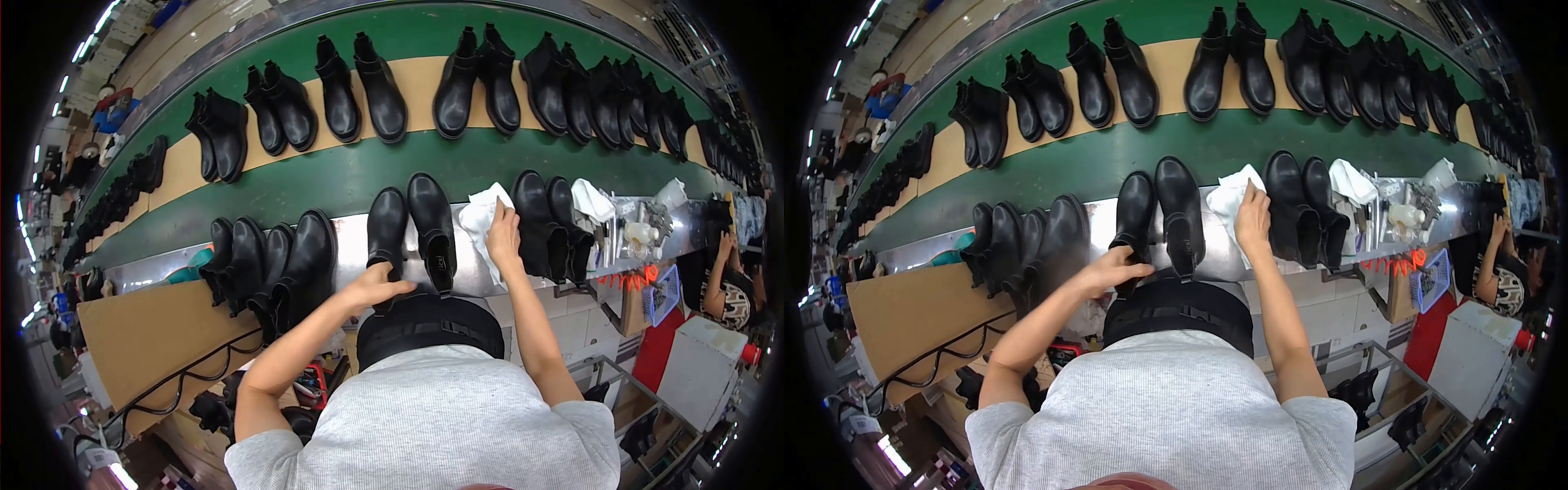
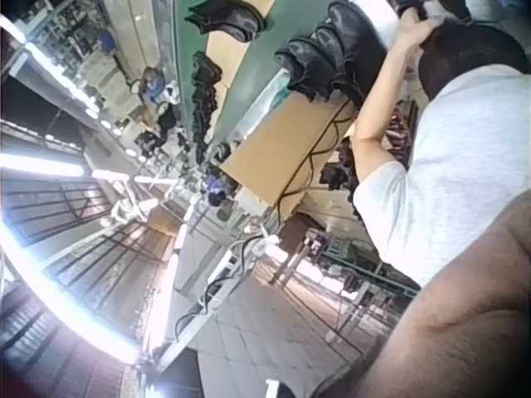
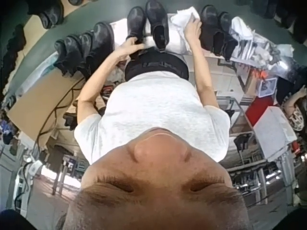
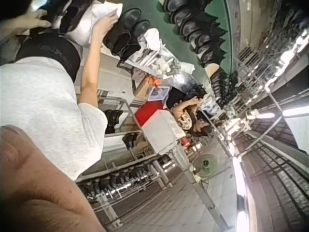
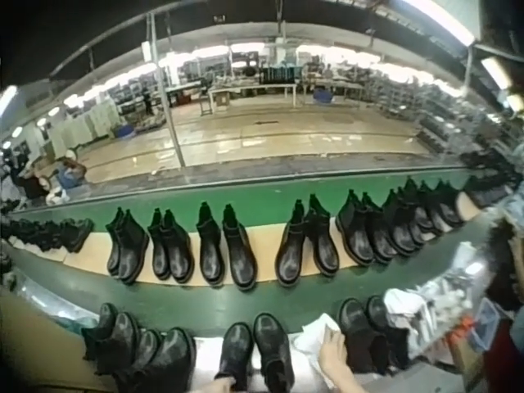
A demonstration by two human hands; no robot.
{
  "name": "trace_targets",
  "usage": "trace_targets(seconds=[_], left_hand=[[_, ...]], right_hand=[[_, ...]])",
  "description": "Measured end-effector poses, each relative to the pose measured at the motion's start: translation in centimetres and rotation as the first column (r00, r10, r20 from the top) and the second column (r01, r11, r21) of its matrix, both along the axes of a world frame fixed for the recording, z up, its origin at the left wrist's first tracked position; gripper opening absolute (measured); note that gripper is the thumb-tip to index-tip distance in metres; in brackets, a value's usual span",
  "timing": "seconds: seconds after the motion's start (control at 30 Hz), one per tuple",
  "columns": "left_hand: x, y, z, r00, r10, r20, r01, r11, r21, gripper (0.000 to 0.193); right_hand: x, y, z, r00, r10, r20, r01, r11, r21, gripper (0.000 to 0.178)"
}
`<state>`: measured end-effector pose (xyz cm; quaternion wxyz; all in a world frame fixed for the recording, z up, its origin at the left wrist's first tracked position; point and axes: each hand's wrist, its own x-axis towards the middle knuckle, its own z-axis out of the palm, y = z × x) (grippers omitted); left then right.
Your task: Inspecting, marking, and cleaning boots on a conveyor line.
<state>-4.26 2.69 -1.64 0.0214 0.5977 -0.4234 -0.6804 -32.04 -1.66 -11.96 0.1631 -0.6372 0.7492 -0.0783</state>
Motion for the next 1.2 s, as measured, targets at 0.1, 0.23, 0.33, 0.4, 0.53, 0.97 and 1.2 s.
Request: trace_targets(seconds=[0.1,0.23,0.33,0.4,0.53,0.97,1.2], left_hand=[[-3.1,1.5,-3.5,0.927,0.360,0.103,-0.328,0.913,-0.241,0.073],[-7.0,-1.4,-3.5,0.862,0.369,0.346,-0.239,0.900,-0.364,0.050],[-5.9,-0.9,-8.1,0.771,0.561,0.302,-0.226,0.684,-0.694,0.031],[-4.2,-1.7,-4.3,0.776,0.629,0.045,-0.546,0.706,-0.452,0.024],[4.1,0.4,1.3,0.387,0.826,-0.410,-0.839,0.500,0.216,0.031],[21.0,-5.7,10.5,0.329,0.852,-0.408,-0.864,0.097,-0.494,0.031],[38.6,-16.9,10.8,0.167,0.867,0.470,0.061,0.467,-0.882,0.032]], right_hand=[[1.2,1.3,-0.4,0.999,0.025,-0.029,-0.028,0.995,-0.101,0.052],[3.0,2.2,1.9,0.997,0.071,0.024,-0.064,0.972,-0.224,0.049],[4.3,1.9,2.2,0.969,0.181,0.171,-0.131,0.955,-0.267,0.045],[3.8,1.7,1.8,0.933,0.180,0.313,-0.088,0.954,-0.287,0.042],[4.2,1.1,3.5,0.879,0.174,0.444,-0.032,0.951,-0.308,0.040],[8.8,2.7,1.1,0.891,0.366,0.268,-0.367,0.929,-0.047,0.055],[8.9,3.0,1.0,0.883,0.426,0.196,-0.465,0.847,0.256,0.084]])
